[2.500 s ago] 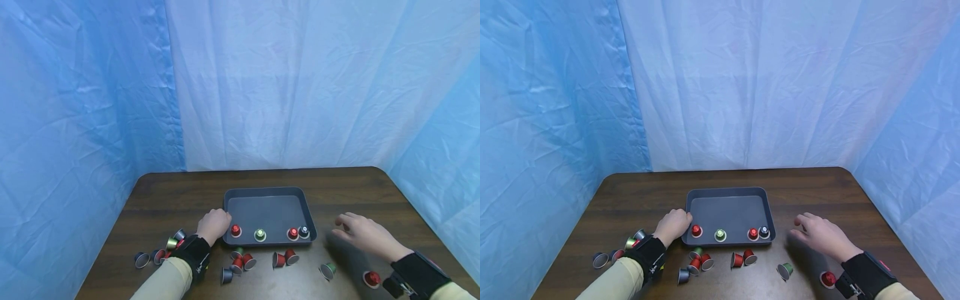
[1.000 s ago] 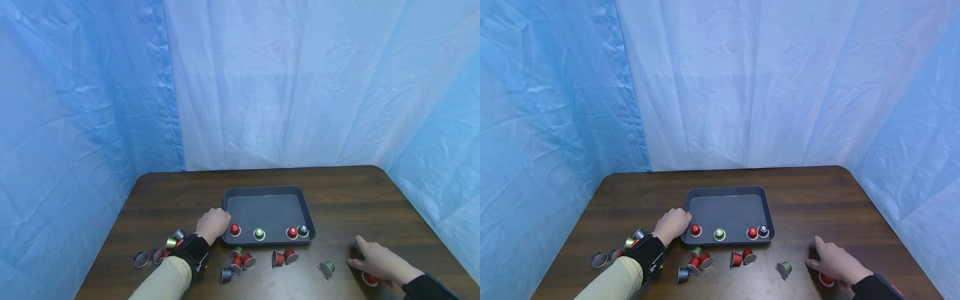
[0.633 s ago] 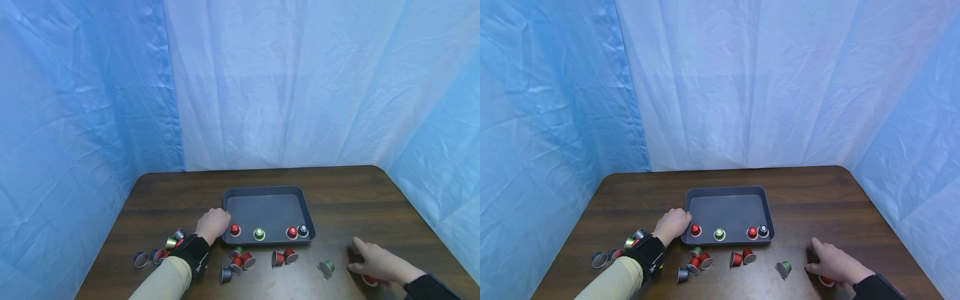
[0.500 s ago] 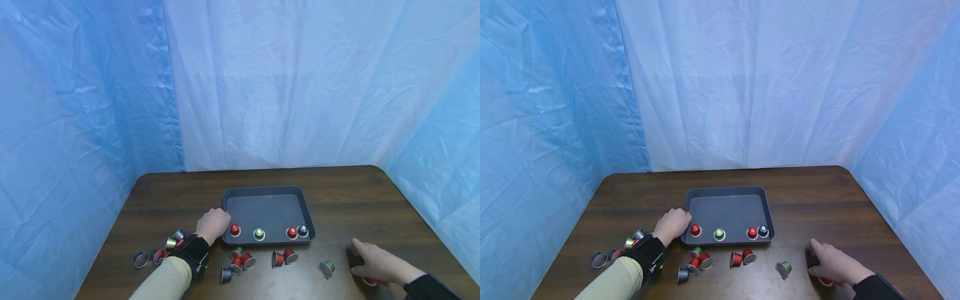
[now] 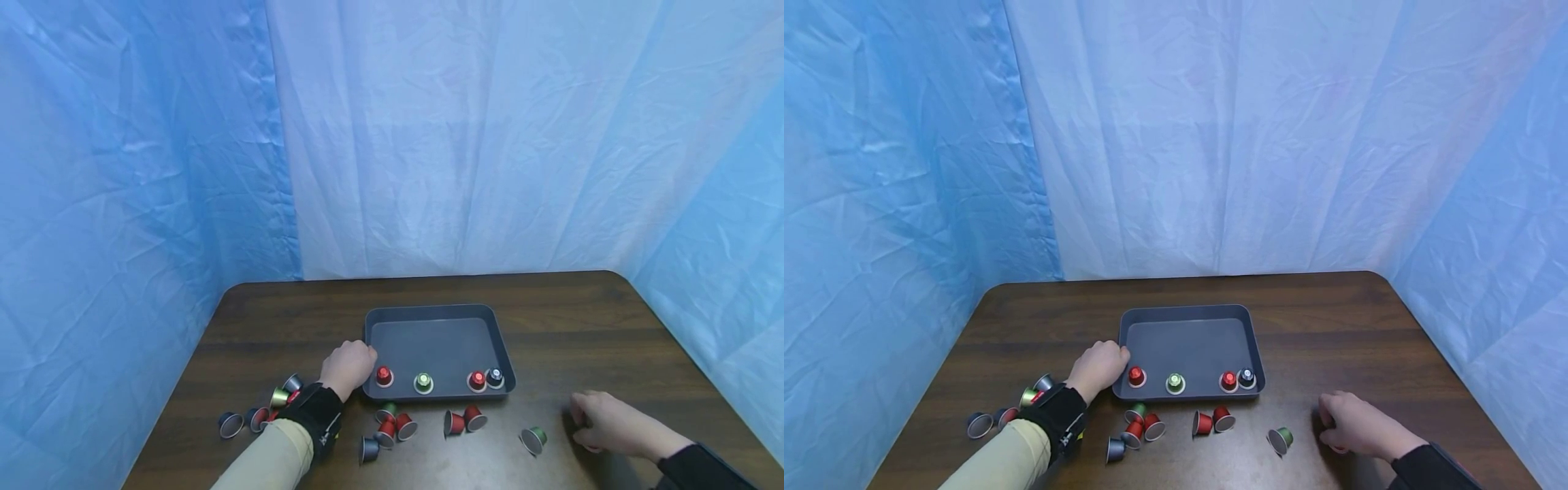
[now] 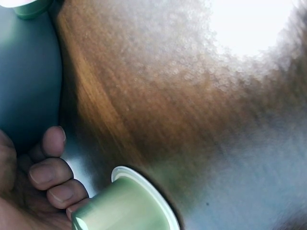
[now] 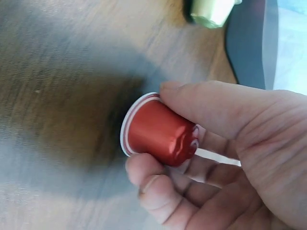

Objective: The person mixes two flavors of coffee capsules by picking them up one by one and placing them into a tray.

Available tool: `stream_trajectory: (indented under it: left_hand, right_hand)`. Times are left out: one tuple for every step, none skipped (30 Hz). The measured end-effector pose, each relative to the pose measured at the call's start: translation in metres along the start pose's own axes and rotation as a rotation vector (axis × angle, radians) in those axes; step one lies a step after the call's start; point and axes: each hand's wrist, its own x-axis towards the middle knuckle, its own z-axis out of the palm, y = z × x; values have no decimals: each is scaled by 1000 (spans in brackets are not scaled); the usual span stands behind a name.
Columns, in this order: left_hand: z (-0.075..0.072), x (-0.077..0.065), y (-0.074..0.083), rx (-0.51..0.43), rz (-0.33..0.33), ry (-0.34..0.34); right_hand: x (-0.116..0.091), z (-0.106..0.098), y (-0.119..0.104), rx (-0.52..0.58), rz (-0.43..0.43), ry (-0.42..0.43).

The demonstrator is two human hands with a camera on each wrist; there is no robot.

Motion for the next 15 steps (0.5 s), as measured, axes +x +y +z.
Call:
stream_trajectory:
  left_hand:
    - [0,0,0,1,1,1]
    - [0,0,0,2,2,2]
    - [0,-1,0,2,2,2]
    - [-1,-1,0,2,2,3]
    - [-1,-1,1,2,2,3]
    - [-1,-1,1,2,0,2]
    - [-1,-1,1,2,-2,1]
    - [-1,-2,1,3,-5,0]
    - [-1,-2,1,4,-6,-1]
    - [-2,-2,1,6,-7,-3]
    - [-2,-2,2,8,-8,-4]
    - [-2,-2,2,9,-9,-4]
    - [-2,-2,2,11,-10,-5]
    - [-2,-1,2,12,-9,-6]
    - [-2,-1,2,12,-8,-5]
  right_hand:
    - [0,-2,-2,-11,-6,13]
    - [0,-4,-4,-25,-23,29]
    - [0,-6,-6,-37,-38,48]
    - [0,-8,-8,-45,-51,67]
    - [0,-10,-10,-57,-73,90]
    - [-1,-12,-12,-66,-94,112]
    - [-1,-14,-15,-76,-121,135]
    - [-2,-16,-17,-81,-145,157]
    - [-2,-17,-19,-88,-176,177]
    - [-2,-19,-22,-97,-203,196]
    - [-3,-20,-25,-109,-228,216]
    - [-3,-22,-28,-109,-240,228]
    - [-3,-23,-31,-116,-256,241]
    - [-2,-23,-34,-122,-266,252]
    - [-2,-24,-38,-127,-276,262]
